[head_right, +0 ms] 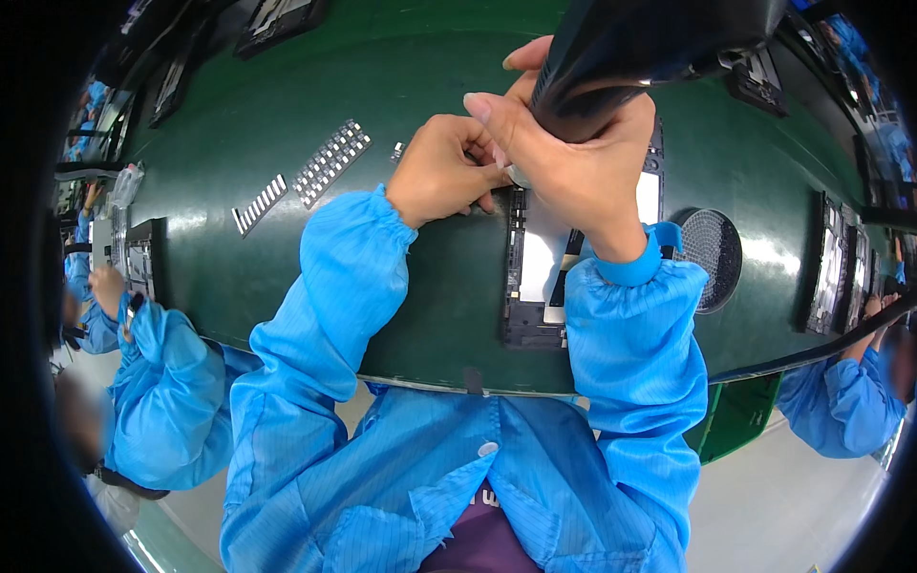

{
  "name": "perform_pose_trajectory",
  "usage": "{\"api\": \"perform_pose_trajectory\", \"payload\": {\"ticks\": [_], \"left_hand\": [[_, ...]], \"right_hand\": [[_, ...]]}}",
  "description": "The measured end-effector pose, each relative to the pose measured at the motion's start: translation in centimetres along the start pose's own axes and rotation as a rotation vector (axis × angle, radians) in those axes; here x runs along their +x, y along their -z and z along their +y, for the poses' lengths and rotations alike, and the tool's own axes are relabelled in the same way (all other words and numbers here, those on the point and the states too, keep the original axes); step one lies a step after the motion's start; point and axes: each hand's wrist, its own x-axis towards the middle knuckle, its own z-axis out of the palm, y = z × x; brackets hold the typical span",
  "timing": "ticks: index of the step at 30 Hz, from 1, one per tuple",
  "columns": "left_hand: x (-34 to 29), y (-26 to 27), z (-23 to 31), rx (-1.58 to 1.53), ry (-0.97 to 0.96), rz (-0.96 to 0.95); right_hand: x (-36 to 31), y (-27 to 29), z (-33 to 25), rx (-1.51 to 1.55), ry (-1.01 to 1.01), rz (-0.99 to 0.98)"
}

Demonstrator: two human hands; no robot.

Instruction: Assembling screen components on an electronics factory production line using an electric screwdriver.

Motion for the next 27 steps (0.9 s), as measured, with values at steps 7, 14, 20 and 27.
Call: {"api": "perform_pose_trajectory", "payload": {"ticks": [7, 14, 20, 27], "left_hand": [[-0.5, 3.9, -0.3, 0.224, -0.193, -0.071], [-2.1, 9.5, -1.8, 0.516, -0.224, 0.151], [-2.7, 7.9, -1.8, 0.642, -0.148, 0.186], [-2.2, 7.4, -1.1, 0.664, -0.275, 0.129]], "right_hand": [[-0.9, -0.7, -0.7, -0.003, -0.068, -0.047], [-0.7, -0.4, -1.1, -0.055, -0.052, -0.076], [-1.1, -0.6, -1.2, -0.034, -0.130, -0.088], [-1.5, 0.1, -0.9, 0.071, -0.173, -0.009]]}}
